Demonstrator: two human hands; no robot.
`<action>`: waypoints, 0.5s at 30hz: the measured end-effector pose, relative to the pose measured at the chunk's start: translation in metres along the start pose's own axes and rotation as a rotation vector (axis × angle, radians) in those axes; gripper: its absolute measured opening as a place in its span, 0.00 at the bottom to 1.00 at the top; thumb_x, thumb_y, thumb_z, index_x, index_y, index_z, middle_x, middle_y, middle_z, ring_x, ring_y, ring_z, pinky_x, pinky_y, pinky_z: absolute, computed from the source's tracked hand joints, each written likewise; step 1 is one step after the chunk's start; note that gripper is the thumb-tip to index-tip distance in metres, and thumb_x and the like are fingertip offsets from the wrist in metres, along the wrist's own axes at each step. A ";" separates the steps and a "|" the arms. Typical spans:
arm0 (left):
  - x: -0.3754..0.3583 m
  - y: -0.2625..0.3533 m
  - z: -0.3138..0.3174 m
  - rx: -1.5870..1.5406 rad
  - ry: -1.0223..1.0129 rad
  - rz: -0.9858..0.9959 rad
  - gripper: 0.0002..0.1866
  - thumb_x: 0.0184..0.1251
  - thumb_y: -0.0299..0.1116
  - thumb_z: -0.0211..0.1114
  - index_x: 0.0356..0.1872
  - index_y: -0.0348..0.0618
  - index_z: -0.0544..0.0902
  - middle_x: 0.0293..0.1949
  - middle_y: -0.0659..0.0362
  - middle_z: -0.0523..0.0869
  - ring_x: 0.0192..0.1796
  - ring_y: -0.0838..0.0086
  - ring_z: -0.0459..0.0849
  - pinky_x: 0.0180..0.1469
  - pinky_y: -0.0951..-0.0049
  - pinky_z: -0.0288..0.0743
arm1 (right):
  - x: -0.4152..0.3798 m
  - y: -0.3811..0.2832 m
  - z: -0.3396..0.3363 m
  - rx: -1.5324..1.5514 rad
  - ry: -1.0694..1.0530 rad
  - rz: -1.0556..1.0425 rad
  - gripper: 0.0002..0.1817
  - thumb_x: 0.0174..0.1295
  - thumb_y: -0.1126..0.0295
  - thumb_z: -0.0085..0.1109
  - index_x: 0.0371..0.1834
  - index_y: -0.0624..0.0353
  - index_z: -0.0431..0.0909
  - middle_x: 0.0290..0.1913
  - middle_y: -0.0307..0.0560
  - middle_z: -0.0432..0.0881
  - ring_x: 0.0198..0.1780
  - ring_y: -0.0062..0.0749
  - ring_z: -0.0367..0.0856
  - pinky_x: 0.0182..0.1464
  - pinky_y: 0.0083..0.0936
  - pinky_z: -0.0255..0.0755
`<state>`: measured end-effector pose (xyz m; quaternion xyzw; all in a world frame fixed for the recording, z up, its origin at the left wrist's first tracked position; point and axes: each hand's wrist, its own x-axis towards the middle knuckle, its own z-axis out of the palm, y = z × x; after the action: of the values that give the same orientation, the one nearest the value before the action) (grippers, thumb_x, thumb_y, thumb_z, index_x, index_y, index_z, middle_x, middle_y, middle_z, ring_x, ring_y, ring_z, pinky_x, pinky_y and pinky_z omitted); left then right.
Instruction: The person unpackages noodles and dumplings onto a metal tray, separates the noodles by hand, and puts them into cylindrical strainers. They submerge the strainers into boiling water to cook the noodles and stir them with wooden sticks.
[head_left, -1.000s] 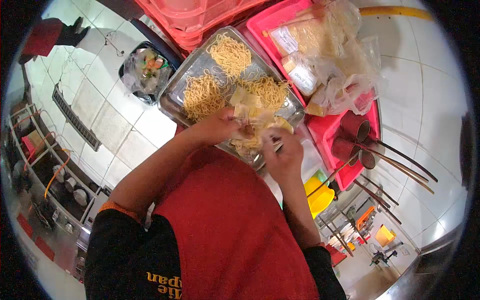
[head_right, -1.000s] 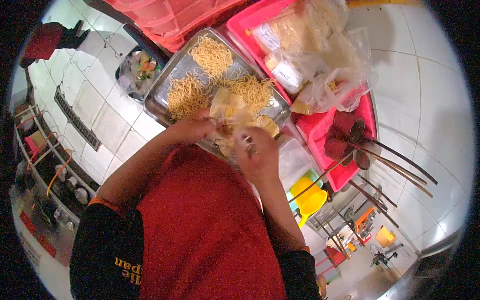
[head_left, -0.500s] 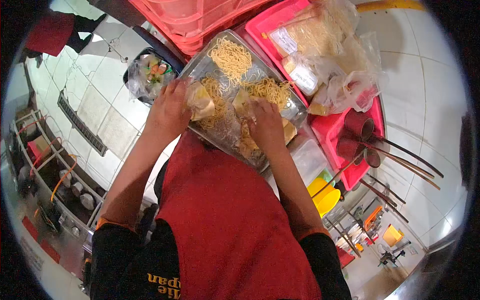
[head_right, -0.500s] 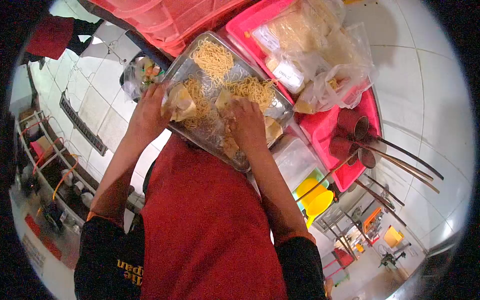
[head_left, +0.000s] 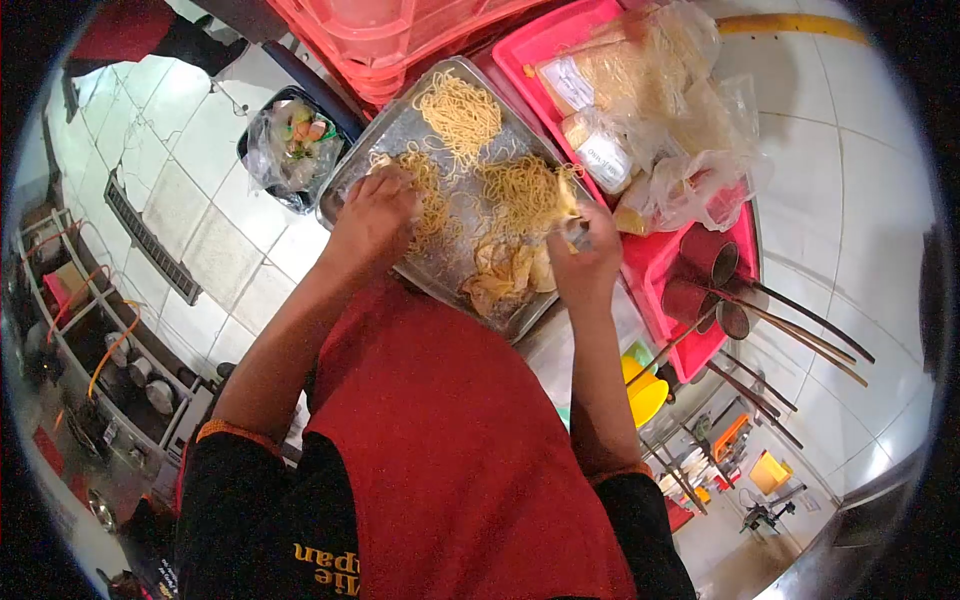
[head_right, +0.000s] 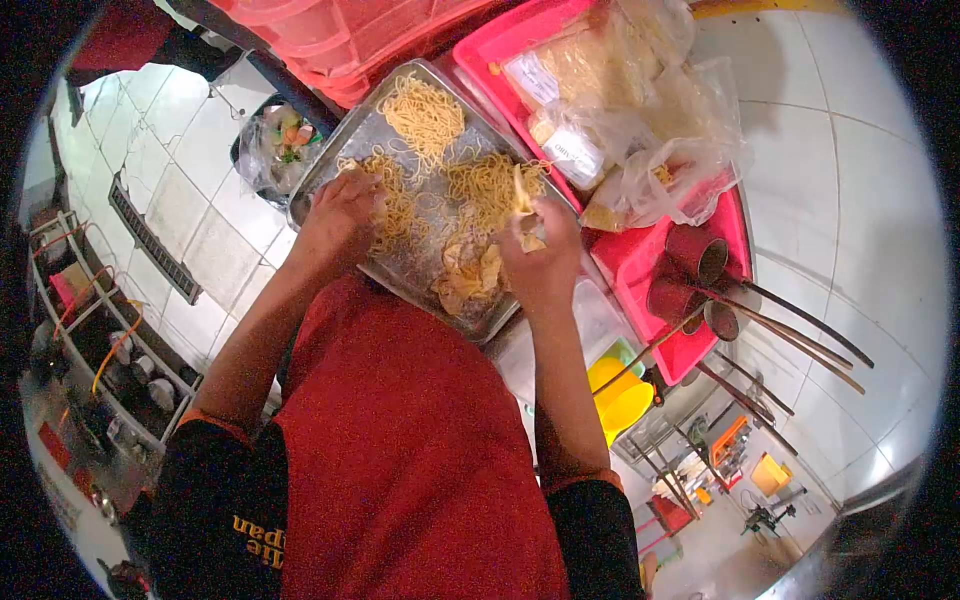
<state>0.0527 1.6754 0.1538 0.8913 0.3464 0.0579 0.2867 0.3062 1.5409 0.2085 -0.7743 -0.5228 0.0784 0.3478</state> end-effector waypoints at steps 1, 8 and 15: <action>0.003 0.003 0.000 -0.012 0.038 0.053 0.24 0.55 0.27 0.63 0.57 0.47 0.81 0.63 0.53 0.77 0.69 0.53 0.70 0.71 0.55 0.62 | 0.005 0.001 -0.006 -0.043 -0.038 0.063 0.18 0.47 0.75 0.69 0.44 0.59 0.77 0.43 0.54 0.80 0.46 0.54 0.79 0.52 0.42 0.74; 0.022 0.037 0.032 -0.335 -0.009 0.256 0.25 0.57 0.27 0.65 0.60 0.42 0.77 0.60 0.47 0.78 0.64 0.50 0.74 0.70 0.54 0.64 | -0.002 0.029 0.010 -0.069 0.015 0.022 0.17 0.53 0.75 0.68 0.48 0.58 0.78 0.44 0.52 0.84 0.46 0.46 0.82 0.51 0.38 0.75; 0.055 0.094 0.026 -1.485 -0.211 -0.186 0.18 0.69 0.30 0.65 0.58 0.37 0.76 0.50 0.54 0.83 0.51 0.75 0.82 0.53 0.72 0.77 | -0.011 -0.004 -0.009 1.225 -0.169 0.797 0.10 0.69 0.72 0.59 0.51 0.58 0.77 0.47 0.39 0.83 0.47 0.25 0.81 0.49 0.24 0.77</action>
<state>0.1570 1.6430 0.1788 0.4317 0.2610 0.1660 0.8473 0.3026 1.5285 0.2148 -0.5636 -0.0892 0.5366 0.6217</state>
